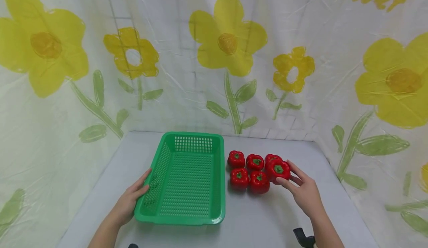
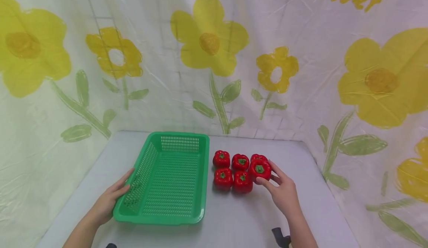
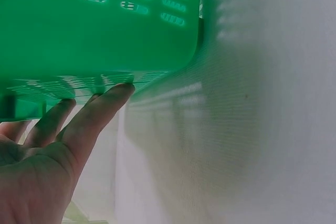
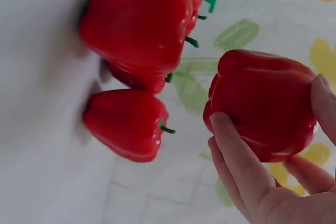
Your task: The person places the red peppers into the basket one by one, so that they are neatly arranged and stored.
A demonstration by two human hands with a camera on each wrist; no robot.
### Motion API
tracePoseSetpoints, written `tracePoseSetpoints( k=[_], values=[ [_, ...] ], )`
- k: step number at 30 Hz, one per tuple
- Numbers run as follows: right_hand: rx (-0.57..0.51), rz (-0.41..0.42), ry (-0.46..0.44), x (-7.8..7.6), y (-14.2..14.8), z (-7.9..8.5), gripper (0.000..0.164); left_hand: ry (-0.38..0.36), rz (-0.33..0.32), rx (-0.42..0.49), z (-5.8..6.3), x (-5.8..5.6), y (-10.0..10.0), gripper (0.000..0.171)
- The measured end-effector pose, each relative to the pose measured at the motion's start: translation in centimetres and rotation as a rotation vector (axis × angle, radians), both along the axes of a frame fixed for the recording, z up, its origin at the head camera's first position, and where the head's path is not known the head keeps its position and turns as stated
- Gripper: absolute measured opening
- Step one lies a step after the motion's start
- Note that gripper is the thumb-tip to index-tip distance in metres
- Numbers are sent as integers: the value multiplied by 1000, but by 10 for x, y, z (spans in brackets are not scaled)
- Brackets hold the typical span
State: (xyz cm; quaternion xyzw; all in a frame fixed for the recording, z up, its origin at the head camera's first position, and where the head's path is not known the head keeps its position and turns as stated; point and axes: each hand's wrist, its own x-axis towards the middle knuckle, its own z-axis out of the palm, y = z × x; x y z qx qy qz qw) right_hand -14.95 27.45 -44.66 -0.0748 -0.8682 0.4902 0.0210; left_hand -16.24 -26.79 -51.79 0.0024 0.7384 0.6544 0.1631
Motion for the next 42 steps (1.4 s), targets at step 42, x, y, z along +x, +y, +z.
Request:
tracePoseSetpoints(
  k=[42],
  values=[
    [-43, 88, 89, -35, -60, 13, 85, 0, -1, 37, -2, 1, 0, 59]
  ],
)
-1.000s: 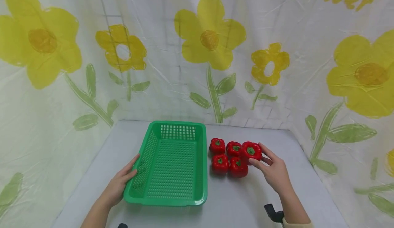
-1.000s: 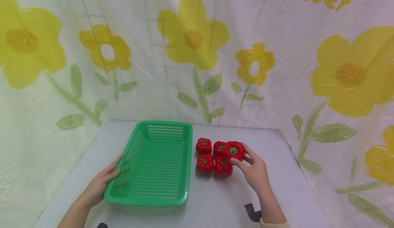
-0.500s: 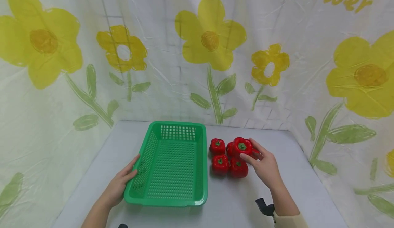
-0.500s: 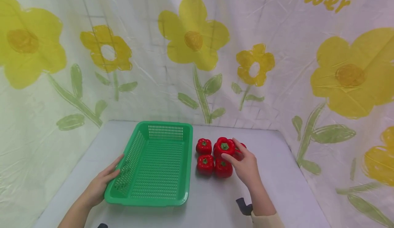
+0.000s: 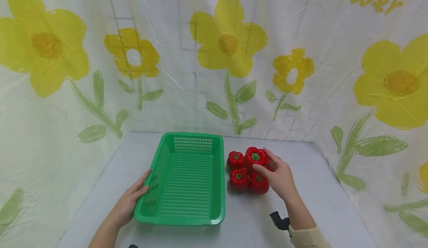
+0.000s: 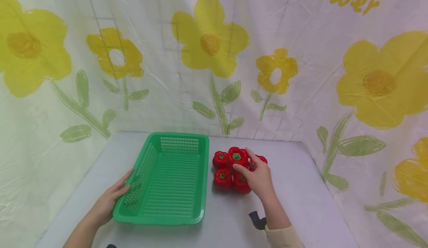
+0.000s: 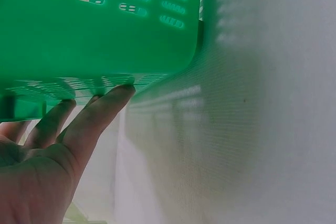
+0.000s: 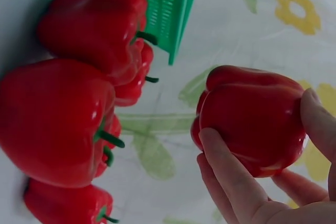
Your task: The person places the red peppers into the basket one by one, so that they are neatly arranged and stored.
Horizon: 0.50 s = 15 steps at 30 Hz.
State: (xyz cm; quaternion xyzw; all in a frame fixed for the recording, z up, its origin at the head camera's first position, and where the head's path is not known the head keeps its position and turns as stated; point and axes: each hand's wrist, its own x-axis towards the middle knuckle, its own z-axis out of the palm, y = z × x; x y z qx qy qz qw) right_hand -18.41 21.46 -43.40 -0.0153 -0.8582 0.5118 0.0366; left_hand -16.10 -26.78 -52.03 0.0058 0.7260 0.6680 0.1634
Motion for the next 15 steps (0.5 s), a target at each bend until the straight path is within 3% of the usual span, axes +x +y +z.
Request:
tracePoseSetpoints(
  k=[15],
  values=[
    [-22, 30, 16, -13, -30, 4, 79, 4, -3, -11, 0, 0, -1, 60]
  ],
)
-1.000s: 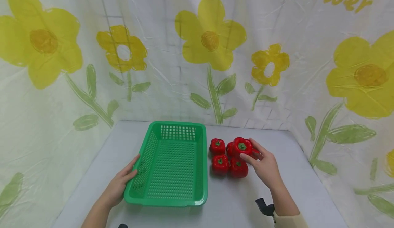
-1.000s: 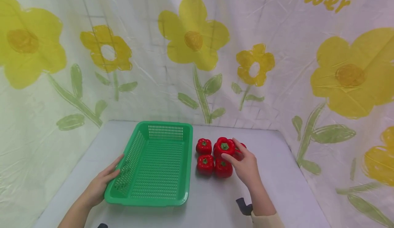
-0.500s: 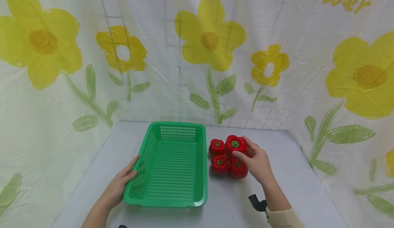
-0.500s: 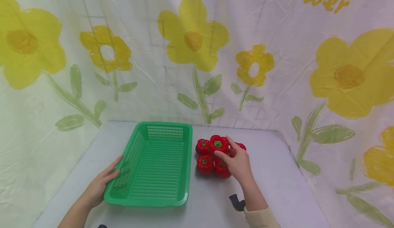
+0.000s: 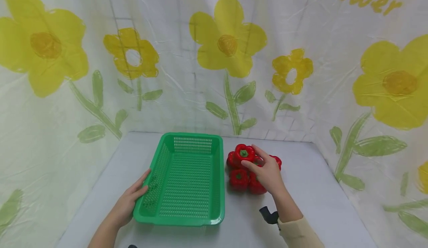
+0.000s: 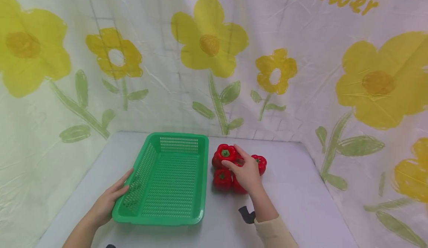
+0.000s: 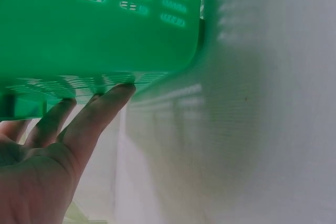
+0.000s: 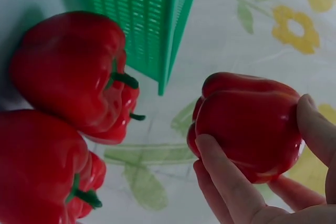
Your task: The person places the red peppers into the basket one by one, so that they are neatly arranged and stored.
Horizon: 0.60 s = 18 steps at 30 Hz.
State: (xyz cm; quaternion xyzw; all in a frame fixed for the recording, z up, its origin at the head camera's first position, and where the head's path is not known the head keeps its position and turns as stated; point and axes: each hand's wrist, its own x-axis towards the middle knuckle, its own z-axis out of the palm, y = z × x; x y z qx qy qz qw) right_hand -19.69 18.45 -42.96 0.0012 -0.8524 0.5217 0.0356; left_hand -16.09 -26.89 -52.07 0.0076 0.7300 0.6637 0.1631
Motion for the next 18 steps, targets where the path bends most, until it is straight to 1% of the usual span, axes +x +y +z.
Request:
tracePoseSetpoints(
  k=[3, 8, 10, 18],
  values=[
    [1, 8, 8, -1, -6, -1, 79, -1, 5, -9, 1, 0, 0, 60],
    [-29, 22, 16, -5, -14, -2, 78, -5, -3, -11, 3, -1, 0, 60],
    [-37, 24, 7, -6, -17, -2, 78, -6, -7, -10, 3, -1, 1, 59],
    [-65, 40, -19, -18, -35, 6, 78, -3, -9, -12, 4, -1, 1, 60]
  ],
)
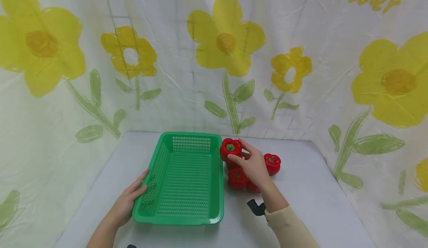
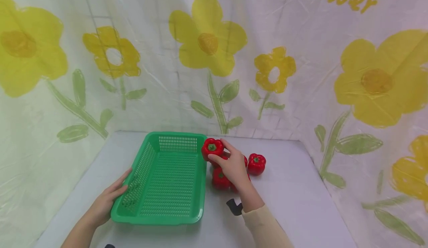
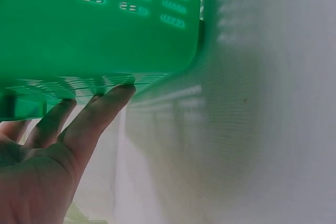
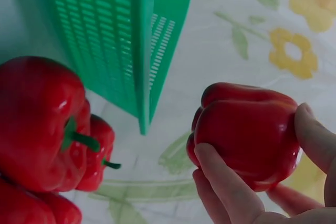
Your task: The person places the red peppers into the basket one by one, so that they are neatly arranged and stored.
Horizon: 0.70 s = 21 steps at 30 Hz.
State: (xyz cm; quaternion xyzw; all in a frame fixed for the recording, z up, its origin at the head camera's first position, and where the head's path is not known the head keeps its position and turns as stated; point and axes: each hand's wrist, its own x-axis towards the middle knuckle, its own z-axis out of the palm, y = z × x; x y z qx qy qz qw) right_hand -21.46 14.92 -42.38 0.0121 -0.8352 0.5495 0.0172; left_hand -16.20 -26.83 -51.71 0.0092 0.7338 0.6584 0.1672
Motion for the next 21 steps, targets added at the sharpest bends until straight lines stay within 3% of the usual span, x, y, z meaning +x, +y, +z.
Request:
tracePoseSetpoints(
  k=[10, 21],
  values=[
    [-114, 39, 15, -15, -26, 7, 74, 3, 2, 13, -2, 0, 1, 59],
    [-84, 45, 27, -21, -46, 10, 73, 10, 5, -1, 0, 2, 1, 60]
  ],
)
